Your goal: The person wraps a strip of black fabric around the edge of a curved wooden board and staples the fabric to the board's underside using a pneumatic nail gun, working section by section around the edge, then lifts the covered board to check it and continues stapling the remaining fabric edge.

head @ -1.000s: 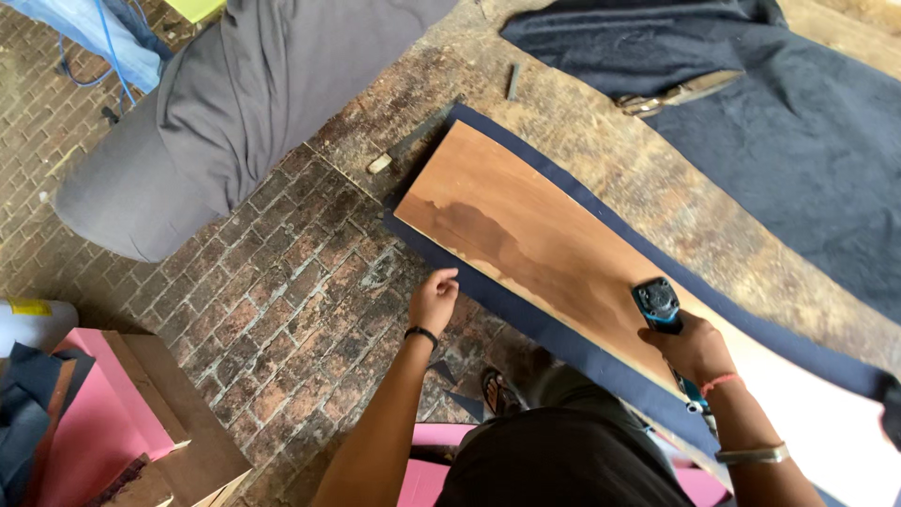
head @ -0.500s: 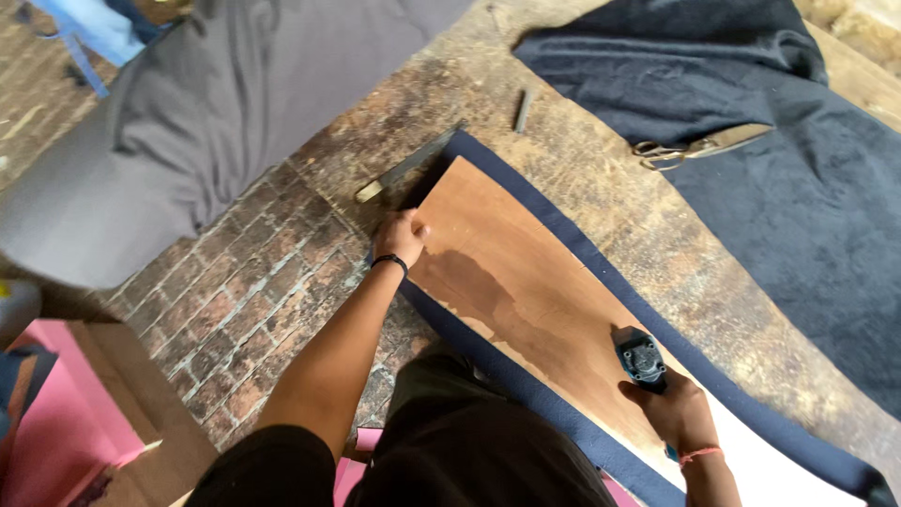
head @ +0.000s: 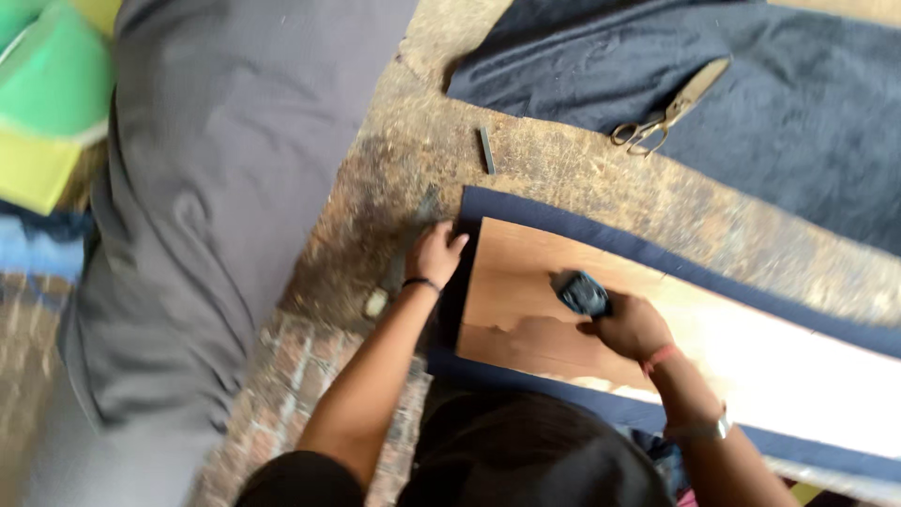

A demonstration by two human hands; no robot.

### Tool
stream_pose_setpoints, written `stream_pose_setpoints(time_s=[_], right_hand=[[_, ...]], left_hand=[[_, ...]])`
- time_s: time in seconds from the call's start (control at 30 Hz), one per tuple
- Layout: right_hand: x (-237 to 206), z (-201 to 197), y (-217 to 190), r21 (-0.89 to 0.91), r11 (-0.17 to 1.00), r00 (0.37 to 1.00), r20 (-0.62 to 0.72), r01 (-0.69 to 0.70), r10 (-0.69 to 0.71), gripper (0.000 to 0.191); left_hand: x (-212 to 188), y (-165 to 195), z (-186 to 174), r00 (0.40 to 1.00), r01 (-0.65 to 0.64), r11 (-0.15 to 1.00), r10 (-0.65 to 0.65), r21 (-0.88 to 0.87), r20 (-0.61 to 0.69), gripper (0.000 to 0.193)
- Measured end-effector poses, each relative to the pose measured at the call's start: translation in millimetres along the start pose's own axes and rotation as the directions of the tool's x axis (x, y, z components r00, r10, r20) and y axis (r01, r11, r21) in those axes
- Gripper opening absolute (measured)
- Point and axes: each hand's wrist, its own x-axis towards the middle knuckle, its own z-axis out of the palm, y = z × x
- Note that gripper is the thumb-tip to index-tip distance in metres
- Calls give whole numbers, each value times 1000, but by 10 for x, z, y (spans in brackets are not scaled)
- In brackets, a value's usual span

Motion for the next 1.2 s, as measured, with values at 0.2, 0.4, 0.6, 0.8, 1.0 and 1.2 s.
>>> stream_pose_setpoints(time_s=[0.2, 0.4, 0.6, 0.8, 1.0, 1.2], right_hand=[[275, 148, -721, -46, 986, 987, -16, -158, 157, 39], [296, 163, -787, -162, 959, 969, -122, -234, 216, 32], [258, 151, -836, -164, 958, 964, -169, -235, 207, 30], [296, 135, -849, -172, 946, 958, -134, -275, 254, 28], [364, 186, -779, -203, 941, 956, -166, -272, 241, 29], [406, 99, -783, -170, 955, 962, -167, -243, 215, 32]], left_hand=[[600, 297, -64, 971, 6, 995, -30, 101, 236, 45], [732, 264, 16, 972, 88, 878, 28, -471, 234, 29], [729, 200, 248, 958, 283, 740, -195, -610, 209, 21], [810, 233, 221, 924, 368, 611, -327, -700, 200, 20], [511, 437, 115, 987, 158, 909, -137, -386, 81, 20], [82, 501, 304, 937, -348, 916, 333, -200, -102, 15]])
